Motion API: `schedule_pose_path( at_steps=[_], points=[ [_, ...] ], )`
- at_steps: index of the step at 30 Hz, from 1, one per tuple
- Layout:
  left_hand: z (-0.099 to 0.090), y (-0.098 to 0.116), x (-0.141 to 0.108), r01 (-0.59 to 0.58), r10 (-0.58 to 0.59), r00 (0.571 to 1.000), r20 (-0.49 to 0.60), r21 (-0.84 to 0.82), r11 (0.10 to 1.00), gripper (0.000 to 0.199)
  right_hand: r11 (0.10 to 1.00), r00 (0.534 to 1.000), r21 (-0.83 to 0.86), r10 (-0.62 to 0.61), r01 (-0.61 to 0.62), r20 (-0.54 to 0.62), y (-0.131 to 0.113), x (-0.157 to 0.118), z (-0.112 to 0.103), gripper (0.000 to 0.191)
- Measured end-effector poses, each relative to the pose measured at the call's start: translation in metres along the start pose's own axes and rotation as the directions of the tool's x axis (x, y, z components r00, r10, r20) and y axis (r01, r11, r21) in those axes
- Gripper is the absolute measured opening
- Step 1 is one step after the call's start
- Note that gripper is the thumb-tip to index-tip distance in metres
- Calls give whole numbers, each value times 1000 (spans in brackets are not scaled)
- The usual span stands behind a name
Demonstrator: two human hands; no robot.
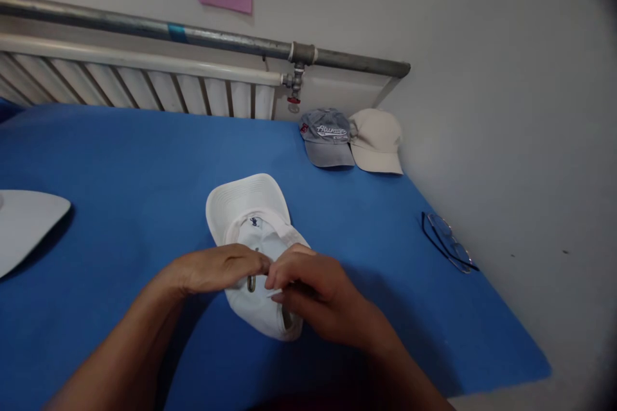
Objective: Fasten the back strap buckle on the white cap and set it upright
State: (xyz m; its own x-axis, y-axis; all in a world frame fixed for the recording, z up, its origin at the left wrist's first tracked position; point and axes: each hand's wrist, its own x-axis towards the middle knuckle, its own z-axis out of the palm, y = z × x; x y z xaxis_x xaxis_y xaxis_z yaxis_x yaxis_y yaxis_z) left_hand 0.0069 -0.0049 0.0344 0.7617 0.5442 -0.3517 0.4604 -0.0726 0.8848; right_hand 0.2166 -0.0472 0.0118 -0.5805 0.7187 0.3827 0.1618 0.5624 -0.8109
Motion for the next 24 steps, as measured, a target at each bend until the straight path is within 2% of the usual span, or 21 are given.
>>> schedule_pose_path(
  at_steps=[2,6,9,12,15,19,24],
  points=[
    [0,-4,1,-4,4,1000,-6,12,1000,40,998,999,31,54,-54,-8,1,0,-4,5],
    [4,-15,3,-17,14,994,-108,-30,999,38,989,991,60,134,-133,-19,-2,4,-15,3],
    [9,-19,6,-66,29,980,-198,-182,981,31,992,992,15,126,-125,-19,-4,9,-20,3],
    [11,-18,8,-79,-37,971,-236,-464,882,20,994,995,-46,94,-96,-39,-1,10,-20,4],
    [11,-17,10,-107,-71,970,-234,-666,738,29,994,996,-81,63,-69,-70,6,8,-17,5],
    [12,-13,12,-145,-127,950,-284,-765,627,33,993,997,-113,20,-28,-79,9,6,-15,5],
    [14,-10,15,-173,-197,911,-363,-768,617,31,990,990,-130,39,-57,-134,5,7,-12,5]
  ],
)
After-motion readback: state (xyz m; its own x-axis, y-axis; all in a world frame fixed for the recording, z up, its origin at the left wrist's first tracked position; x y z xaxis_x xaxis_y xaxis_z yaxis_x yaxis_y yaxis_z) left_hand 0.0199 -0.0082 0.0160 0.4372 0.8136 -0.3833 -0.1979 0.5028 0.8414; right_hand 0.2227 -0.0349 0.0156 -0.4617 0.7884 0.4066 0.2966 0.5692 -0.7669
